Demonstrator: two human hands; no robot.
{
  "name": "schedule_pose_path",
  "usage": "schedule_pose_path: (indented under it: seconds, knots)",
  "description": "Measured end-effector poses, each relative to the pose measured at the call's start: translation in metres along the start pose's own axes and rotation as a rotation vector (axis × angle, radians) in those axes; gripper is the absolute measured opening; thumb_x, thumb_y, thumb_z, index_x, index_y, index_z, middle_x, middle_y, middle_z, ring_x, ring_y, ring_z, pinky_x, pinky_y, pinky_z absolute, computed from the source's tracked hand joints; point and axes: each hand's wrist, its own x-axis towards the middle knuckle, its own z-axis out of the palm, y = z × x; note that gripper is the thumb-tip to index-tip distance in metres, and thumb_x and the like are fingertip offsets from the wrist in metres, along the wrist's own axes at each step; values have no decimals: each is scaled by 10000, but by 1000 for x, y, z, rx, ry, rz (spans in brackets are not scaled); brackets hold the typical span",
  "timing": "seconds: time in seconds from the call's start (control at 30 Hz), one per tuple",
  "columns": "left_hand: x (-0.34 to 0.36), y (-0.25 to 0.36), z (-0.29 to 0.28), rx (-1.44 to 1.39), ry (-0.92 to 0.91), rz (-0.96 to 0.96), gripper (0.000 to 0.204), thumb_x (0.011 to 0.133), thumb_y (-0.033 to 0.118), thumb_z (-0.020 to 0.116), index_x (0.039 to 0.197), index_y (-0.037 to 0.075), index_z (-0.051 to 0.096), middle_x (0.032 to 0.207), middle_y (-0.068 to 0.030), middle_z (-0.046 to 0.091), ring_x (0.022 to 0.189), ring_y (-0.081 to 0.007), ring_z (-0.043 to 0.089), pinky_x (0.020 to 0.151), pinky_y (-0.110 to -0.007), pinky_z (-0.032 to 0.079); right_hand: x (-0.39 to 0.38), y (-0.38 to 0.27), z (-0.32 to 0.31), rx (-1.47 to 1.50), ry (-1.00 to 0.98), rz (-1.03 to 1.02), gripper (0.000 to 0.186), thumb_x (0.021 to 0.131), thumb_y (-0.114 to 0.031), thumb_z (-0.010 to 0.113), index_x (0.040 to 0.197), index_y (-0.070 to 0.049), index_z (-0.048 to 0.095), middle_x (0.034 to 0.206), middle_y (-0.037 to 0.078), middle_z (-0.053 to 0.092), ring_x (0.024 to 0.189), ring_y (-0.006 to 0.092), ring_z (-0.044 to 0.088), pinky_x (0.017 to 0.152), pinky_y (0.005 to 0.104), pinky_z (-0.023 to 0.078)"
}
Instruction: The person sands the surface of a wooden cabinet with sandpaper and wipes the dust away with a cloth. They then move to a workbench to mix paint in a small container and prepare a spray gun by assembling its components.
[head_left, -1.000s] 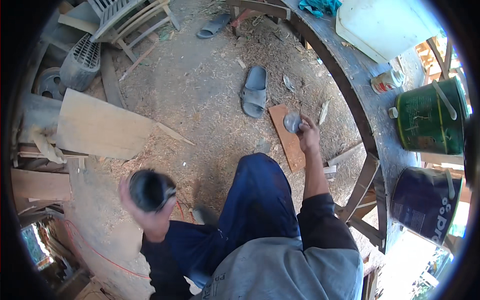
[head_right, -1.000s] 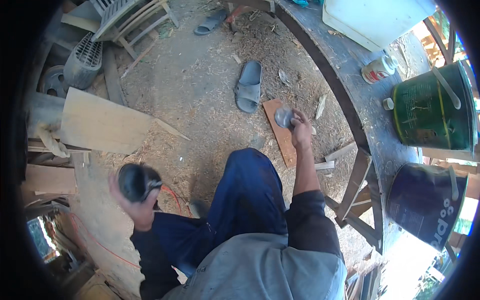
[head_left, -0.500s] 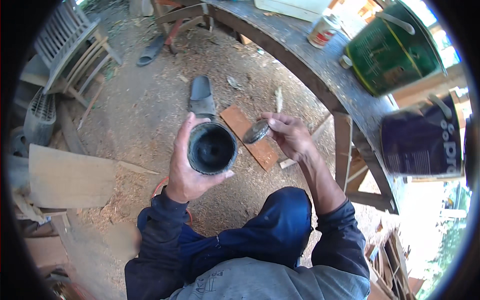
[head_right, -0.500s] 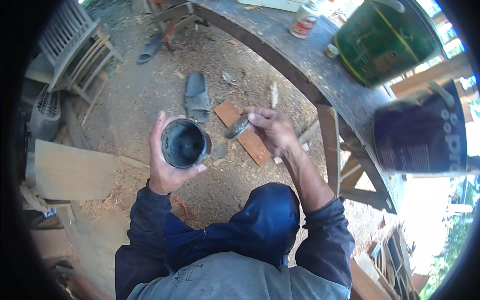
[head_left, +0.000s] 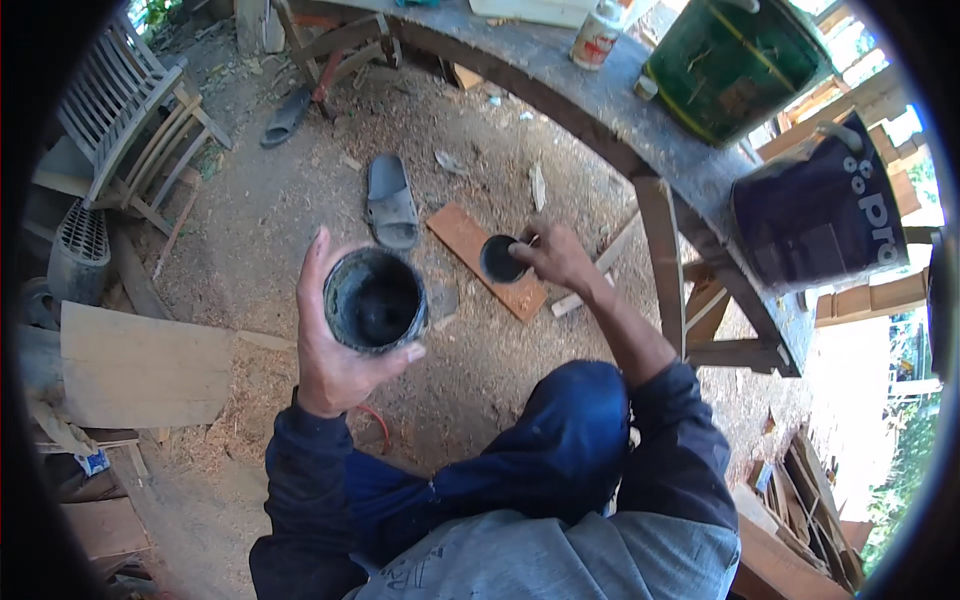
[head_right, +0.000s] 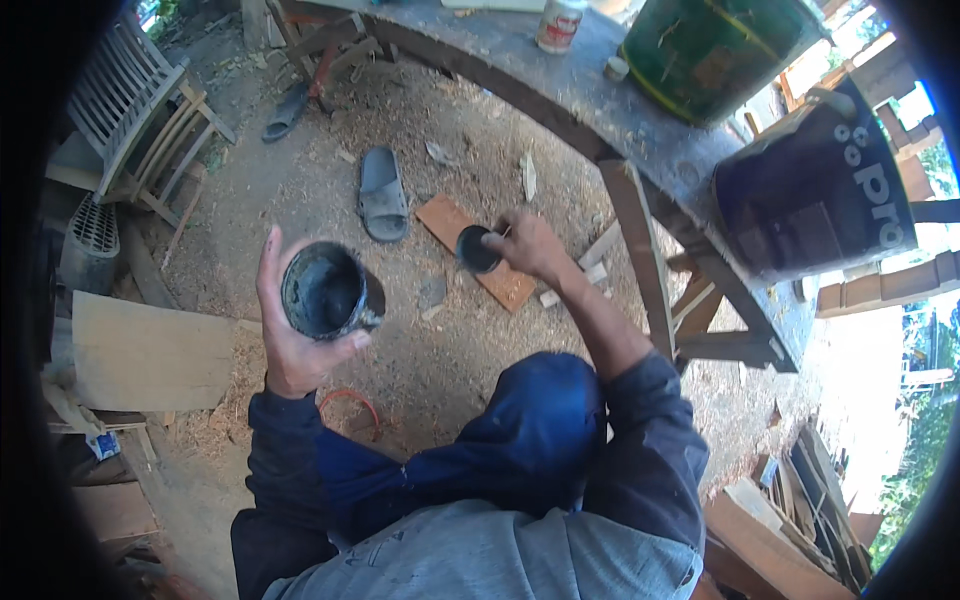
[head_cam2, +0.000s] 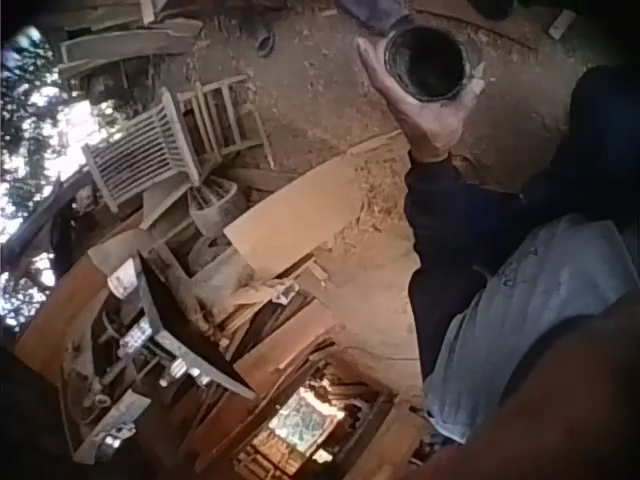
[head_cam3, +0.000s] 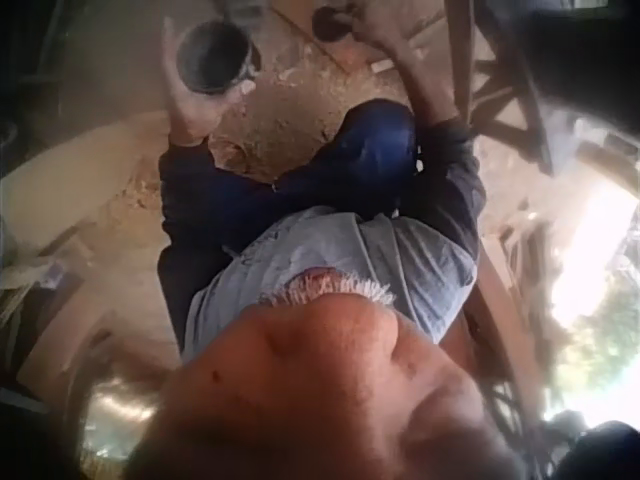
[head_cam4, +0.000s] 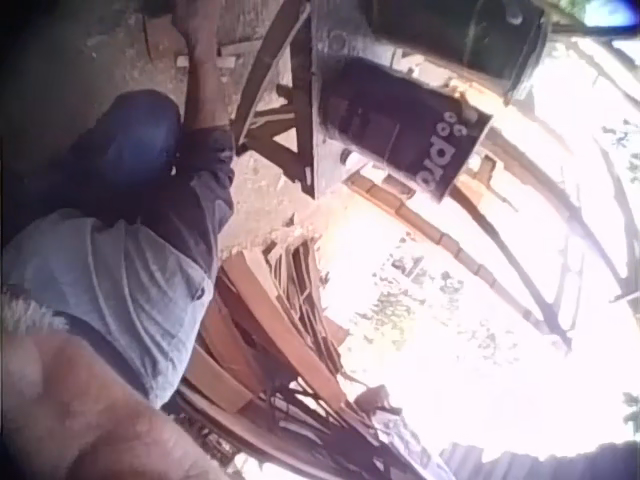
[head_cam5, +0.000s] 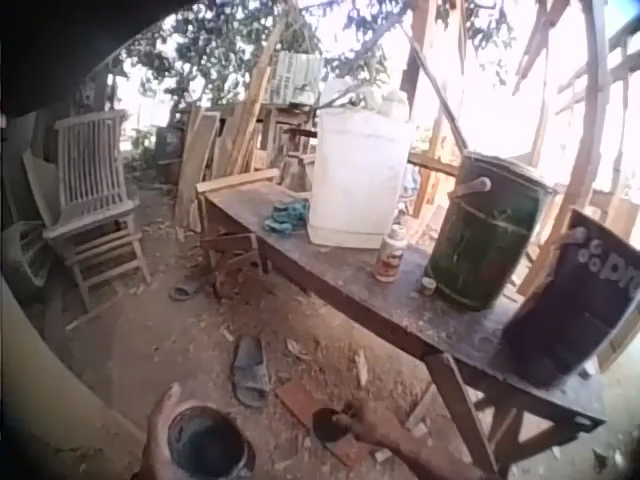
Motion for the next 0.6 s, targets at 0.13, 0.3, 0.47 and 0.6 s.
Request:
schedule_pose_path:
  seconds: [0.13,0.3,0.47,0.6]
  knots:
    - [-4,6,-7,-68,49,-22,1227,621,45,866,1563,38,79,1391,-227,427,1217,-312,551,1042,-449,488,-53,-88,-54,198,361,-248,184,866,-107,690,1028,-23,663,732,180,682,701,264,712,654,383,550]
    - [0,4,5,-48,22,-1,1227,629,58,876,1562,32,79,1388,-229,432,1219,-314,549,1043,-453,482,-75,-123,-143,50,797,-326,191,873,-69,673,1064,-58,673,715,132,671,644,174,663,612,340,519]
    - [7,5,22,-136,-18,60,1217,639,66,881,1562,33,89,1372,-233,453,1218,-322,550,1044,-456,471,-75,-87,-196,93,866,-176,235,886,-131,692,1104,-42,681,726,78,672,636,124,615,597,297,484]
    - [9,5,30,-149,-40,88,1212,644,77,887,1561,29,97,1370,-235,459,1215,-327,554,1044,-455,472,-76,-73,-200,56,906,-184,238,898,-151,689,1106,-34,685,735,69,661,647,106,600,608,290,482]
